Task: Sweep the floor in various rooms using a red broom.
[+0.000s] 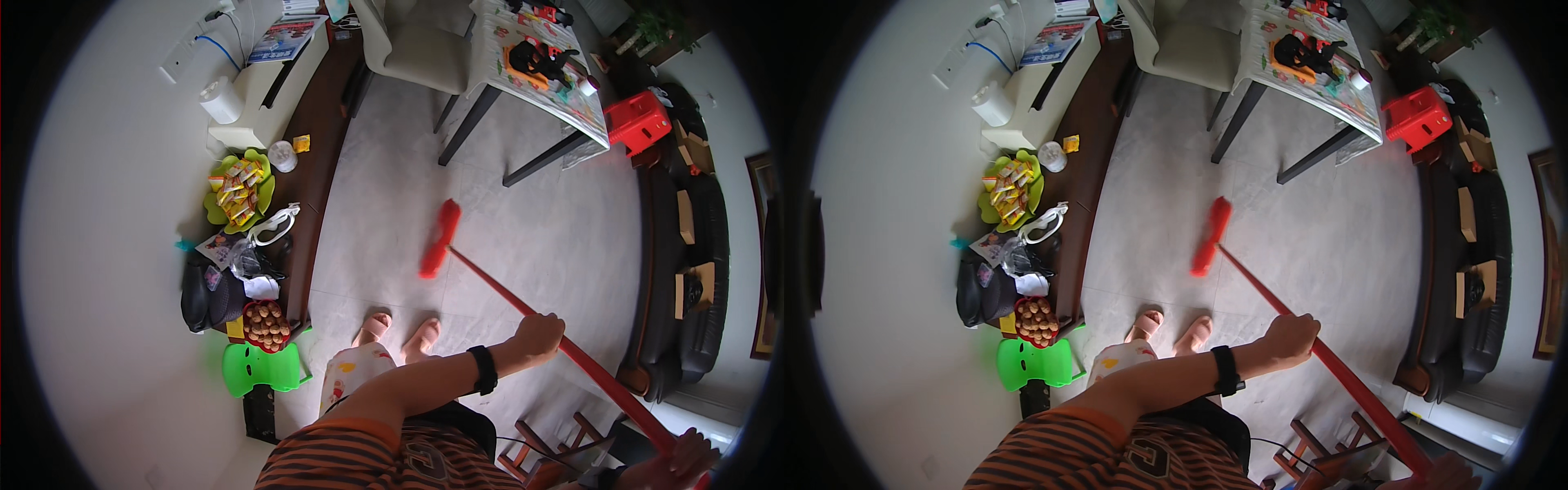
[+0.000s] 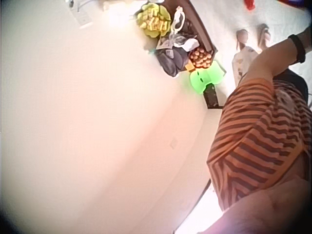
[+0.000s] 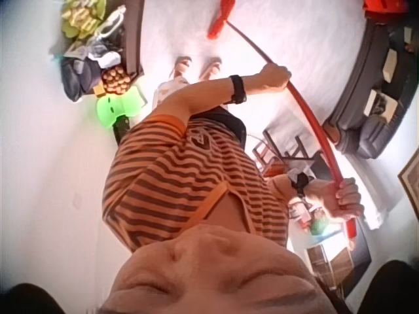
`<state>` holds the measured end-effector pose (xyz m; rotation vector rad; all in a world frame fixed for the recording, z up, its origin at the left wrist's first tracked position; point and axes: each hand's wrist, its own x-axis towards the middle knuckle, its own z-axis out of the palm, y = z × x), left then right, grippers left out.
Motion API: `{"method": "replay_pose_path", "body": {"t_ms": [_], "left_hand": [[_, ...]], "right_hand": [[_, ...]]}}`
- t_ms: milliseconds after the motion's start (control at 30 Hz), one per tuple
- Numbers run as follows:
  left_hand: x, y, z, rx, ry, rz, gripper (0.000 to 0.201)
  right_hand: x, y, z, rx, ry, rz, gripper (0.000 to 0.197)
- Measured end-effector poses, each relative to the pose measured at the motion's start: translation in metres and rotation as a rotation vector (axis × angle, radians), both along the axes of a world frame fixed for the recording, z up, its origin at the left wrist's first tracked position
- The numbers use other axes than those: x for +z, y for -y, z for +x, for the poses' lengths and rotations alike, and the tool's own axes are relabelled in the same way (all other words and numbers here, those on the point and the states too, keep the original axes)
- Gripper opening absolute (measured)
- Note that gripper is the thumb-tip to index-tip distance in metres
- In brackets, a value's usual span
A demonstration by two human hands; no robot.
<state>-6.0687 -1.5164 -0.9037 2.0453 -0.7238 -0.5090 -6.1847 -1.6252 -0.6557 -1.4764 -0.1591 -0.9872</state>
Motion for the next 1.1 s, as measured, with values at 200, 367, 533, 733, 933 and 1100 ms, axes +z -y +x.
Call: {"method": "replay_pose_path", "body": {"t_ms": [200, 367, 533, 733, 933, 1100], "left_hand": [[-0.021, -0.009, 0.031, 0.081, 0.04, 0.243, 0.008], [-0.078, -0.031, 0.056, 0.279, -0.025, 0.401, 0.009], [-0.083, -0.057, 0.089, 0.731, -0.45, 0.578, 0.01], [-0.139, -0.077, 0.15, 1.071, -0.245, 0.611, 0.013], [-0.129, -0.043, 0.293, 0.926, -0.014, 0.482, 0.008], [-0.113, -0.02, 0.409, 0.543, -0.257, 0.444, 0.006]], "right_hand": [[-0.052, 0.114, 0.084, 0.331, -0.175, 0.058, 0.025], [-0.125, 0.123, 0.233, 0.778, -0.259, 0.381, 0.021], [-0.186, 0.074, 0.318, 1.06, -0.638, 0.612, 0.018], [-0.177, 0.042, 0.352, 1.072, -0.647, 0.327, 0.013], [-0.165, 0.08, 0.381, 0.721, -0.519, 0.261, 0.013], [-0.173, 0.099, 0.41, 0.447, -0.452, 0.008, 0.012]]}}
